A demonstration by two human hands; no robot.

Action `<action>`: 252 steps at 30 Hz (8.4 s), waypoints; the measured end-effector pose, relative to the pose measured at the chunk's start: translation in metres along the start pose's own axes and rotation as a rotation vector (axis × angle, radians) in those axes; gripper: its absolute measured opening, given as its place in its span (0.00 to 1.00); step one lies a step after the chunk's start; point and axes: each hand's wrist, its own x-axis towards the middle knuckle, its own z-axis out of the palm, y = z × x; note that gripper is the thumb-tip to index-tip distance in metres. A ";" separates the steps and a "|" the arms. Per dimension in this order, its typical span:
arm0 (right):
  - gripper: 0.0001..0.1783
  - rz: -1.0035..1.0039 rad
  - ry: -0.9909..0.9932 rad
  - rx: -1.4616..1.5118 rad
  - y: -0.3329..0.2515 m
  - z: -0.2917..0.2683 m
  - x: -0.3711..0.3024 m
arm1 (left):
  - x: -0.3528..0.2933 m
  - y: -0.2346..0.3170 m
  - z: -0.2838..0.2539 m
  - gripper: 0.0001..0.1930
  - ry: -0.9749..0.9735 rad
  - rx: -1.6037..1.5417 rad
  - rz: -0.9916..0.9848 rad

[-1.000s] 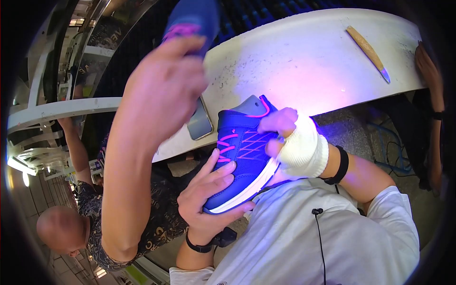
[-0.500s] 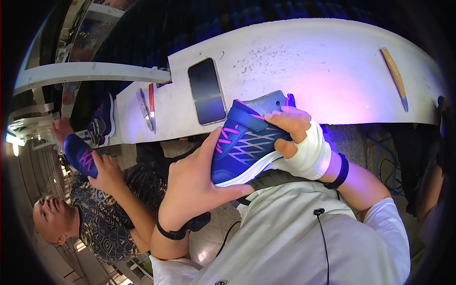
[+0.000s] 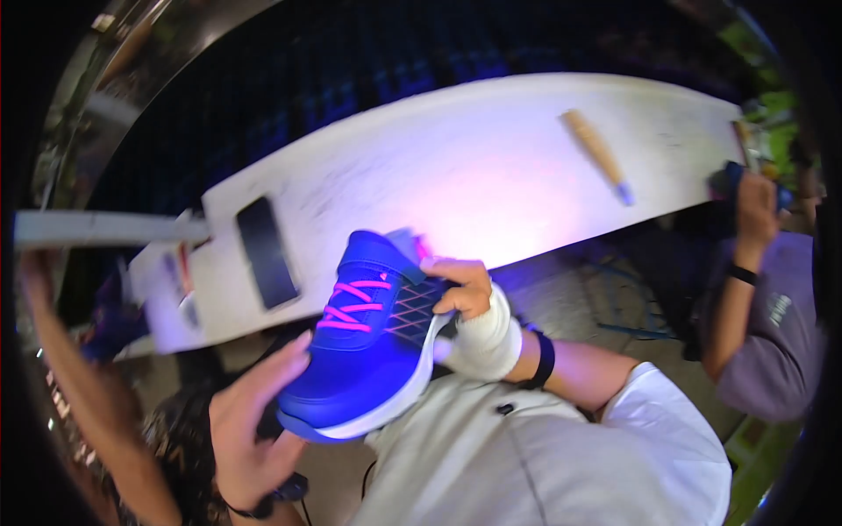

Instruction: Checking shoes for quality and cleanliness on an assembly line.

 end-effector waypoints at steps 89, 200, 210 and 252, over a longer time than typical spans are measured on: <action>0.19 0.387 -0.158 0.444 -0.013 -0.020 0.167 | 0.129 -0.015 0.008 0.23 0.061 -0.130 -0.114; 0.57 0.855 0.320 0.700 -0.098 -0.177 -0.022 | 0.078 -0.021 0.175 0.36 0.030 0.008 0.617; 0.28 -0.508 0.491 -0.233 -0.129 -0.259 0.328 | -0.002 -0.087 0.117 0.32 0.534 0.177 0.291; 0.19 -0.468 -0.020 -1.036 -0.010 -0.085 0.395 | 0.063 -0.101 0.121 0.37 0.404 0.092 0.053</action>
